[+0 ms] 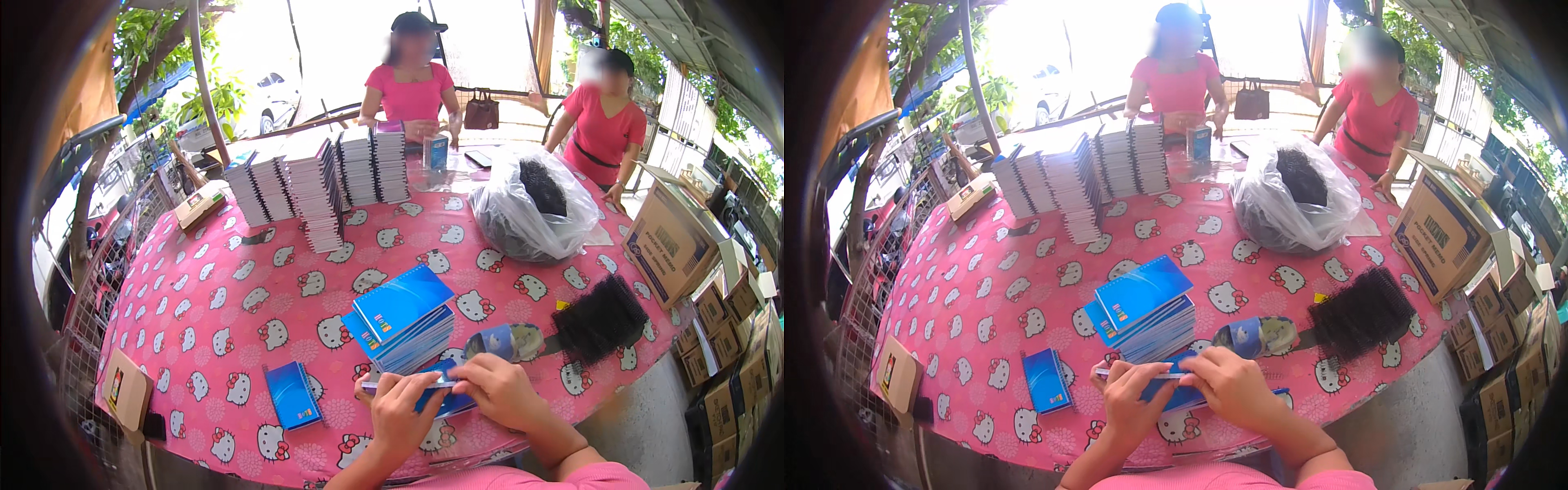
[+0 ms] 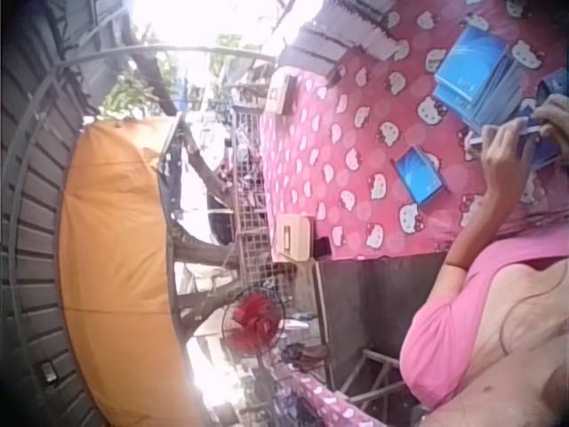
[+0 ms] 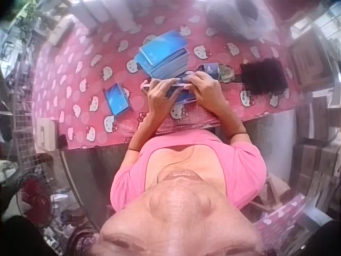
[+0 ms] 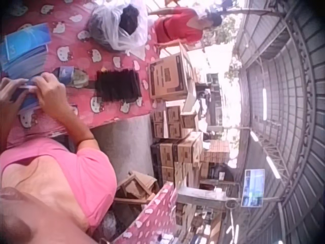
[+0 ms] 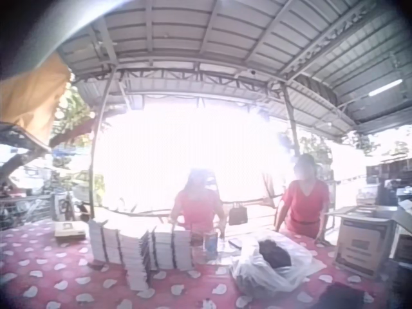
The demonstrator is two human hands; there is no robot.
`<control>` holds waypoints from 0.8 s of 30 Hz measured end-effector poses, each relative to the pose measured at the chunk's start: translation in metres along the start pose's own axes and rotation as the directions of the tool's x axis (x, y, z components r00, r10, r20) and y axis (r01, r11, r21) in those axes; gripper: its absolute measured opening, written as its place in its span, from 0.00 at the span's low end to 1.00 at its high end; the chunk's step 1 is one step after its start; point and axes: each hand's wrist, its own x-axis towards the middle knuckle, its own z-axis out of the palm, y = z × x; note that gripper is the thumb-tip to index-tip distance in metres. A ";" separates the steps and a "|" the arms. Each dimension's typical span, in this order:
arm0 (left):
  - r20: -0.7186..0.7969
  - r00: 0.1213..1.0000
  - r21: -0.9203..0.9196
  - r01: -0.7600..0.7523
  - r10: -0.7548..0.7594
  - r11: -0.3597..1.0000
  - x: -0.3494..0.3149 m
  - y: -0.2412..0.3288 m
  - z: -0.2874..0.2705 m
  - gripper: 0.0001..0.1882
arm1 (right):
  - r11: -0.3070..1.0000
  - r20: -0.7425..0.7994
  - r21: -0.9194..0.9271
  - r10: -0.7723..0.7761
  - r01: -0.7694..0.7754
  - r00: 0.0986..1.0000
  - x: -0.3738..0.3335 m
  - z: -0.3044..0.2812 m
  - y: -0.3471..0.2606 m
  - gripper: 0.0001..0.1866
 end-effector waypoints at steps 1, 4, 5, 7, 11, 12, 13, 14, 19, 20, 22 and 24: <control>-0.001 1.000 0.008 -0.007 0.007 1.000 0.000 0.000 0.000 0.14 | 1.000 -0.036 0.022 0.021 -0.020 0.999 0.004 -0.001 -0.006 0.09; 0.007 1.000 0.001 0.002 -0.002 1.000 -0.002 -0.001 -0.001 0.14 | 0.998 -0.013 0.050 -0.041 0.042 0.999 0.004 0.000 -0.001 0.09; 0.009 1.000 0.014 0.010 -0.011 1.000 -0.002 -0.001 -0.001 0.14 | 0.995 0.016 0.055 -0.084 0.083 0.996 0.003 0.001 0.001 0.09; 0.024 0.999 0.029 0.024 -0.025 0.999 -0.001 0.000 0.000 0.14 | 0.997 -0.028 0.065 -0.042 0.043 0.999 0.008 -0.002 -0.004 0.08; 0.041 0.999 0.062 0.013 -0.015 0.998 0.000 0.004 -0.004 0.13 | 0.997 -0.108 0.039 -0.067 0.071 0.992 0.003 0.008 -0.003 0.08; 0.046 0.999 0.060 0.021 -0.023 0.998 -0.001 0.002 -0.003 0.14 | 0.998 -0.092 0.029 -0.049 0.052 0.995 0.002 0.009 -0.004 0.07; 0.051 0.998 0.057 0.029 -0.031 0.998 -0.002 0.001 -0.003 0.14 | 0.999 -0.076 0.018 -0.031 0.033 0.997 0.001 0.009 -0.005 0.07; 0.065 0.997 0.043 0.027 -0.030 0.999 -0.002 0.001 -0.003 0.14 | 1.000 -0.061 0.007 -0.013 0.014 0.998 0.001 0.010 -0.005 0.07; 0.062 0.998 0.059 -0.030 0.026 0.998 -0.005 -0.005 -0.004 0.15 | 0.967 -0.105 -0.084 0.233 -0.242 0.967 0.008 -0.043 0.055 0.16; 0.048 0.999 0.064 -0.023 0.020 0.998 -0.006 -0.005 -0.008 0.14 | 0.914 -0.001 -0.169 0.374 -0.369 0.927 0.004 -0.053 0.075 0.25; 0.022 0.999 0.022 -0.026 0.026 0.999 -0.008 -0.008 -0.005 0.14 | 0.903 0.163 -0.341 0.331 -0.261 0.930 -0.027 -0.033 0.130 0.33; 0.066 0.996 0.017 -0.061 0.060 0.998 -0.004 -0.008 0.000 0.15 | 0.880 0.161 -0.461 0.208 -0.112 0.965 -0.065 -0.005 0.170 0.33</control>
